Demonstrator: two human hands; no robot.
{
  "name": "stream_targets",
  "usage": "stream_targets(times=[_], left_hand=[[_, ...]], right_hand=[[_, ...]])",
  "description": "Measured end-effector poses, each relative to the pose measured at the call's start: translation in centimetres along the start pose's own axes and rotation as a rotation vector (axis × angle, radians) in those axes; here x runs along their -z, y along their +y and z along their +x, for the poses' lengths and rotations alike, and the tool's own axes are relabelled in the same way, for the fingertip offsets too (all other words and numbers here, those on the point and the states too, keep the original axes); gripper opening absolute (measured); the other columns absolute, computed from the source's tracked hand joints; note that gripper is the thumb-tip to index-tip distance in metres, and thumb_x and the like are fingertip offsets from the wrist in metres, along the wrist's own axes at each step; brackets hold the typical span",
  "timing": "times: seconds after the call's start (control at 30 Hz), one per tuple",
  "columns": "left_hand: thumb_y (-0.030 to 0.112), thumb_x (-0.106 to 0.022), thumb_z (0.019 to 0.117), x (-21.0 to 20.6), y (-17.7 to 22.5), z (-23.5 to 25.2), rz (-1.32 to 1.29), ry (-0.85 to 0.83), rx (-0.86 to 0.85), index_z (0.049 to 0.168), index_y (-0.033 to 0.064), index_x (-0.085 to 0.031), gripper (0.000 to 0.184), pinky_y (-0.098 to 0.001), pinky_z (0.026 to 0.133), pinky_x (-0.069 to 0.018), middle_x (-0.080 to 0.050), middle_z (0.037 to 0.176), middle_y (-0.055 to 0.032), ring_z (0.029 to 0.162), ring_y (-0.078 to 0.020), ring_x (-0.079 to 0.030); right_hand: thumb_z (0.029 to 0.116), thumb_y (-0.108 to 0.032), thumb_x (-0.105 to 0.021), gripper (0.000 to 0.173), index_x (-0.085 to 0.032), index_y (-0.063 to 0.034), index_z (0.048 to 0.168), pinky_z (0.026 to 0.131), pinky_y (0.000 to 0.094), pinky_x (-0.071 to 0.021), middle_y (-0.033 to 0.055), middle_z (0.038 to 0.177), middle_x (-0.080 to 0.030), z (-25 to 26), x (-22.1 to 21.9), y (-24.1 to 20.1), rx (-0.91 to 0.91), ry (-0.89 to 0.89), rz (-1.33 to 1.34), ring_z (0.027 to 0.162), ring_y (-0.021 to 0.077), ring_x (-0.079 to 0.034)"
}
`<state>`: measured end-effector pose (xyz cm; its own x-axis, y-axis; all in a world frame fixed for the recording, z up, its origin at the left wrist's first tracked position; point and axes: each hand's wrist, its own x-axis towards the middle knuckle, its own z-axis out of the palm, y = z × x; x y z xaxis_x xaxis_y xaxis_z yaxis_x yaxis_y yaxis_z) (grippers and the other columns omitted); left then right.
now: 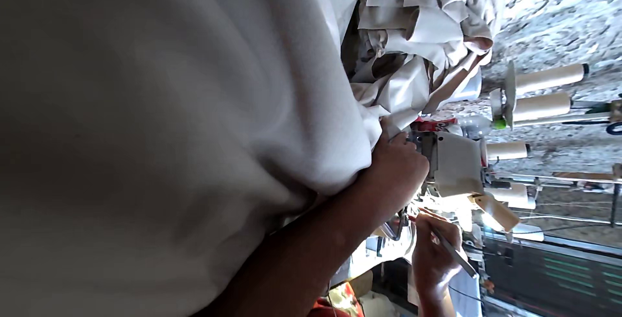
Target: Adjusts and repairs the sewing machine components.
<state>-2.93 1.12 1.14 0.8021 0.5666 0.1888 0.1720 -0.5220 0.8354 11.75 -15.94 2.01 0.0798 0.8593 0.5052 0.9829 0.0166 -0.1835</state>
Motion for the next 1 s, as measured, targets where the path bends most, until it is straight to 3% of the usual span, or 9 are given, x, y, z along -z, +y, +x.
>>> stream_targets(times=[0.4, 0.5, 0.63, 0.8, 0.9, 0.93, 0.97, 1.0], left_hand=[[0.001, -0.068, 0.0929, 0.4, 0.1, 0.0, -0.015, -0.033, 0.01, 0.116, 0.001, -0.073, 0.023, -0.0714, 0.12, -0.0012, -0.063, 0.137, -0.0155, 0.149, -0.0371, -0.035], [0.0, -0.071, 0.09, -0.1, 0.1, 0.0, 0.006, 0.028, -0.006, 0.11, 0.0008, -0.075, 0.021, -0.0722, 0.12, -0.0045, -0.067, 0.13, -0.0163, 0.146, -0.038, -0.041], [0.003, -0.066, 0.0951, 0.6, 0.1, -0.1, -0.016, -0.041, 0.004, 0.115, 0.0005, -0.073, 0.021, -0.0707, 0.12, 0.0002, -0.064, 0.137, -0.0162, 0.15, -0.0372, -0.034], [0.0, -0.065, 0.0945, 0.5, 0.3, -0.2, -0.017, -0.024, 0.005, 0.114, -0.0008, -0.073, 0.021, -0.0706, 0.121, -0.0016, -0.064, 0.135, -0.0181, 0.149, -0.0381, -0.037], [0.006, -0.063, 0.0981, -0.1, 0.1, 0.3, 0.047, -0.044, 0.02, 0.118, 0.0046, -0.073, 0.022, -0.0702, 0.121, -0.0014, -0.062, 0.139, -0.013, 0.151, -0.0347, -0.033], [0.013, -0.064, 0.0976, -2.8, -1.3, 0.9, 0.096, 0.103, -0.05, 0.111, 0.0097, -0.075, 0.018, -0.0743, 0.119, -0.0046, -0.066, 0.132, -0.0103, 0.149, -0.0358, -0.037], [0.021, -0.067, 0.0885, -8.1, -4.2, 2.9, 0.111, 0.46, -0.217, 0.093, 0.0151, -0.077, 0.012, -0.0829, 0.111, -0.011, -0.072, 0.113, -0.0094, 0.137, -0.0416, -0.049], [0.028, -0.068, 0.0871, -10.7, -5.5, 4.3, 0.12, 0.541, -0.245, 0.092, 0.0208, -0.076, 0.012, -0.0852, 0.11, -0.0106, -0.071, 0.112, -0.0057, 0.138, -0.0415, -0.048]], right_hand=[[0.0933, -0.003, -0.06, 0.012, -0.064, 0.0078, 0.089, 0.086, 0.0093, -0.0528, 0.0056, 0.092, -0.071, 0.1, 0.1, -0.1, -0.006, -0.015, -0.026, 0.094, -0.0067, -0.067], [0.094, -0.003, -0.06, 0.013, -0.064, 0.008, 0.089, 0.086, 0.0099, -0.0535, 0.0067, 0.093, -0.071, 0.0, 0.1, 0.0, -0.002, -0.016, -0.027, 0.094, -0.0054, -0.068], [0.0932, -0.003, -0.06, 0.012, -0.064, 0.0076, 0.088, 0.086, 0.0101, -0.0535, 0.007, 0.093, -0.071, 0.1, 0.0, -0.2, -0.017, -0.023, -0.034, 0.094, -0.0051, -0.068], [0.0937, -0.003, -0.06, 0.013, -0.063, 0.0078, 0.088, 0.085, 0.0097, -0.0535, 0.0053, 0.093, -0.071, 0.3, 0.2, -0.3, -0.022, -0.033, -0.026, 0.093, -0.0066, -0.067], [0.0928, -0.002, -0.06, 0.01, -0.063, 0.0064, 0.089, 0.085, 0.0102, -0.0541, 0.0035, 0.092, -0.071, 0.3, 0.2, -0.2, -0.021, -0.023, -0.012, 0.093, -0.0066, -0.068], [0.0928, -0.002, -0.061, 0.009, -0.063, 0.0057, 0.089, 0.085, 0.0104, -0.0544, 0.0028, 0.092, -0.071, 0.3, 0.2, -0.1, -0.017, -0.019, -0.004, 0.093, -0.0063, -0.068], [0.0934, -0.002, -0.061, 0.008, -0.064, 0.0044, 0.089, 0.085, 0.0102, -0.0547, 0.0017, 0.093, -0.072, 0.2, 0.2, 0.0, -0.015, -0.017, 0.001, 0.093, -0.0065, -0.068], [0.0933, -0.002, -0.061, 0.008, -0.064, 0.0039, 0.089, 0.085, 0.01, -0.0547, 0.0011, 0.093, -0.072, 0.2, 0.1, 0.0, -0.011, -0.011, 0.002, 0.093, -0.0067, -0.068]])
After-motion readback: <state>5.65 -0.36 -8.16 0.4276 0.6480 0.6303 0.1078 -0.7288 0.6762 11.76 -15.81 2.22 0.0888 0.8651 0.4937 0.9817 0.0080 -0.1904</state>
